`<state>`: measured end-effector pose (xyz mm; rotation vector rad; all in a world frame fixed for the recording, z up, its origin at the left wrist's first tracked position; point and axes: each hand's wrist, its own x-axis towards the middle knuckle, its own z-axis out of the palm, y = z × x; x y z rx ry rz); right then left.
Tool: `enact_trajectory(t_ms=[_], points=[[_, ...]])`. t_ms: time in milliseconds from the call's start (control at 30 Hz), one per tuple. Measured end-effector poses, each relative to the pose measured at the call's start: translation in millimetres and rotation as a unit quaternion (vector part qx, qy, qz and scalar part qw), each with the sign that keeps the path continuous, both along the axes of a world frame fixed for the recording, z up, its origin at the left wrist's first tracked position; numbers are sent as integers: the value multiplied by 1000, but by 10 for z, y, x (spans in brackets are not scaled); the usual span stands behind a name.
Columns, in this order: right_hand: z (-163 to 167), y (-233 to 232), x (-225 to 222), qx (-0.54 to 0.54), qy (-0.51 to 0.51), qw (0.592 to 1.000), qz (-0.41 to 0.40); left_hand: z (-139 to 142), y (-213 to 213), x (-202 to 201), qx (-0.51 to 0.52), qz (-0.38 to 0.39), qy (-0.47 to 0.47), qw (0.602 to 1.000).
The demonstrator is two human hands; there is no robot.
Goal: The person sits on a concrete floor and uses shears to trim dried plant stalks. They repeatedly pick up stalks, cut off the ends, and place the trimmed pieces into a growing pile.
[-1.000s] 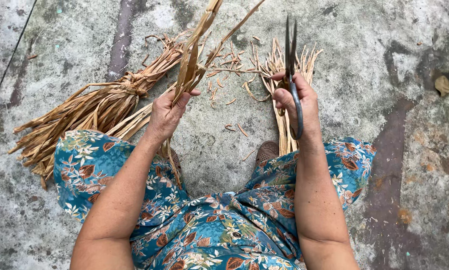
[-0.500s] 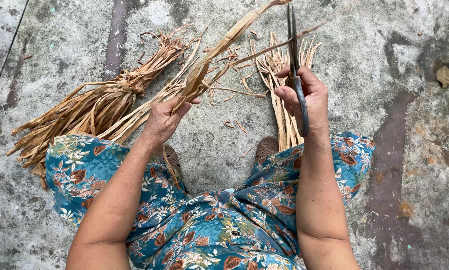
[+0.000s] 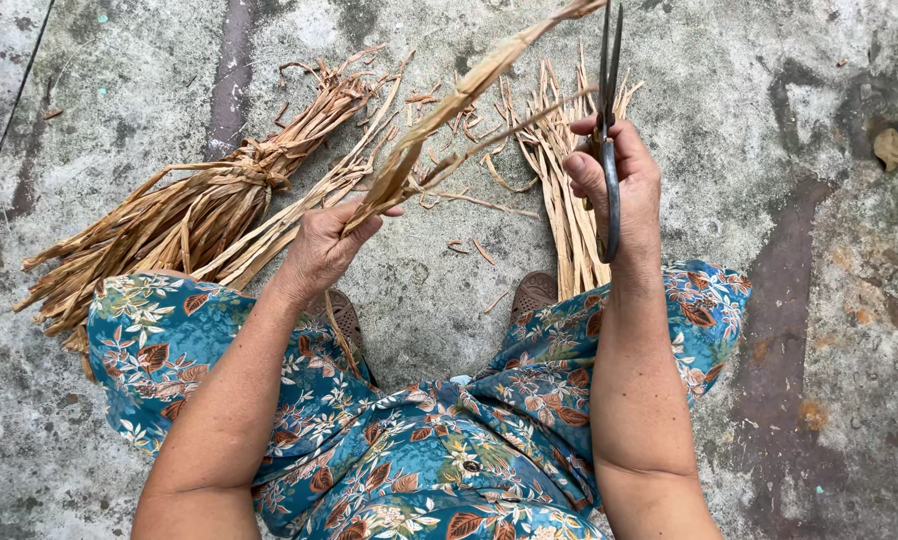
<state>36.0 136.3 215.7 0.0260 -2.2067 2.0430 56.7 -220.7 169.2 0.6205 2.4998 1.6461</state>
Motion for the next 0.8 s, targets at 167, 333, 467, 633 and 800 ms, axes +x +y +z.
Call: enact_trajectory(t_ms=[167,333,467,633,800], points=[[16,31,-2,28,0,1000,6,-1,8,7,-106,17,-49,993],[76,-30,40,-21,-33,999,-13,-7,7,20,-71,9,-9,997],[91,-64,60,-70,-23,997,-1,-29,4,-3,-76,16,-63,995],[28,-46,34,-112,-9,994,-2,-37,-19,-4,-31,14,-30,999],[-20,-74,33,-77,-50,995,24,-4,-38,-10,-39,39,-69,996]])
